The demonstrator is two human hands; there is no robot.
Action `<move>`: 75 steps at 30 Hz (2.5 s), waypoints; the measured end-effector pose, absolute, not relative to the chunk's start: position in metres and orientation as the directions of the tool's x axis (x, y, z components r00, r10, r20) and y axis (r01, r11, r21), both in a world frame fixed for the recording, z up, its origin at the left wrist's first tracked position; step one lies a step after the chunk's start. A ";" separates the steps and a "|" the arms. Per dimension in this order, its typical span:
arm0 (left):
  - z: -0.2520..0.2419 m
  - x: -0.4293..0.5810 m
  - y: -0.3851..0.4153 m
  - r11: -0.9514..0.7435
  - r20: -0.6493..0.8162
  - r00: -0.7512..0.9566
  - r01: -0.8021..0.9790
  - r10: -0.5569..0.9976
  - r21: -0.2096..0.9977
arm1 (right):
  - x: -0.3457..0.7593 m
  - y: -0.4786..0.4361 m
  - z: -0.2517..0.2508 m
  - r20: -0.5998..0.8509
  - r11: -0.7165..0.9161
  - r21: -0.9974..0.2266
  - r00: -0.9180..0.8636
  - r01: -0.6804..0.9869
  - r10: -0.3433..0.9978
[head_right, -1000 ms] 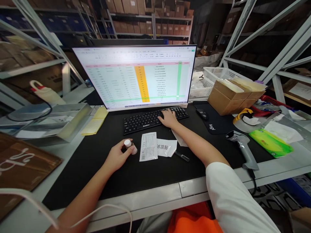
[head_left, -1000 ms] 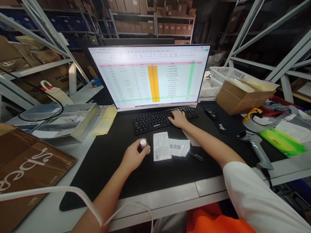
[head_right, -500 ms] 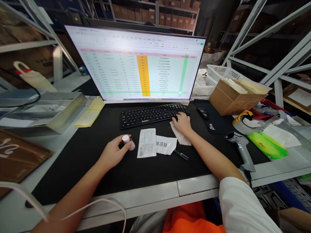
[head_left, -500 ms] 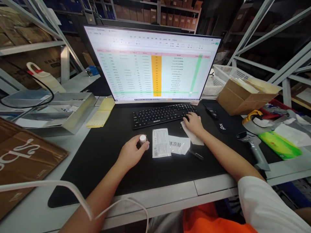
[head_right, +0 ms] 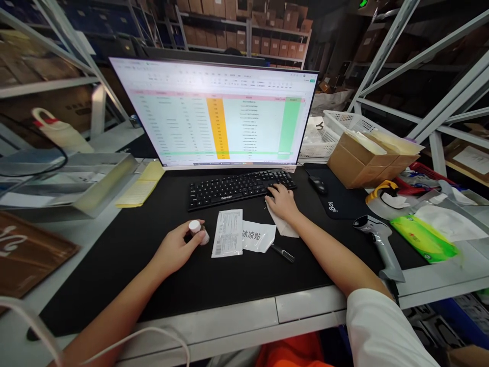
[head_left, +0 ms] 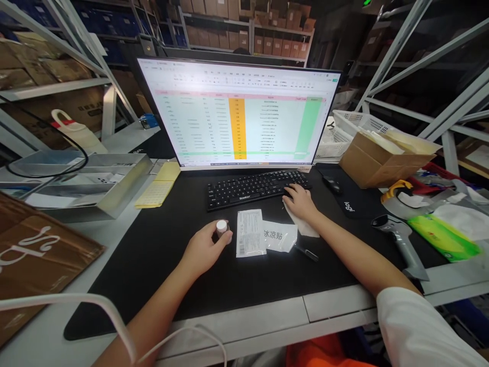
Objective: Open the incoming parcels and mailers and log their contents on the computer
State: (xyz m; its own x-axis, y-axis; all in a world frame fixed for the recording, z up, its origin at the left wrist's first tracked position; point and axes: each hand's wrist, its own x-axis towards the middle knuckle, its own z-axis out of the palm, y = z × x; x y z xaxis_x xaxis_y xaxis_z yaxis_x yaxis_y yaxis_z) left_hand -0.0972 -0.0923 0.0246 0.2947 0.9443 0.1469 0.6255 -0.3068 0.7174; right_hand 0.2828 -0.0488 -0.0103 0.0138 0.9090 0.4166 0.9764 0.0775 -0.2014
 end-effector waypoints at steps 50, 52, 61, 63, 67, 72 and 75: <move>0.039 -0.090 -0.100 -0.348 0.143 0.351 0.640 0.926 0.685 | 0.248 -0.007 0.022 0.365 0.086 -0.192 -0.010 0.978 0.931; 0.041 -0.090 -0.101 -0.342 0.133 0.350 0.647 0.927 0.681 | 0.238 0.007 0.023 0.355 0.106 -0.185 -0.034 0.977 0.934; 0.045 -0.089 -0.104 -0.338 0.119 0.358 0.651 0.926 0.680 | 0.262 -0.028 0.007 0.408 -0.032 -0.179 0.104 0.983 0.907; 0.046 -0.088 -0.105 -0.340 0.118 0.358 0.656 0.926 0.673 | 0.271 -0.040 -0.004 0.409 -0.023 -0.153 0.084 0.988 0.908; 0.044 -0.088 -0.106 -0.332 0.118 0.351 0.651 0.929 0.683 | 0.279 -0.044 -0.017 0.485 0.036 -0.126 0.030 0.991 0.874; 0.041 -0.089 -0.105 -0.315 0.110 0.336 0.648 0.935 0.694 | 0.278 -0.039 -0.019 0.488 0.085 -0.147 -0.002 0.986 0.873; 0.041 -0.089 -0.106 -0.325 0.119 0.341 0.651 0.933 0.685 | 0.278 -0.040 -0.020 0.497 0.069 -0.145 0.012 0.987 0.868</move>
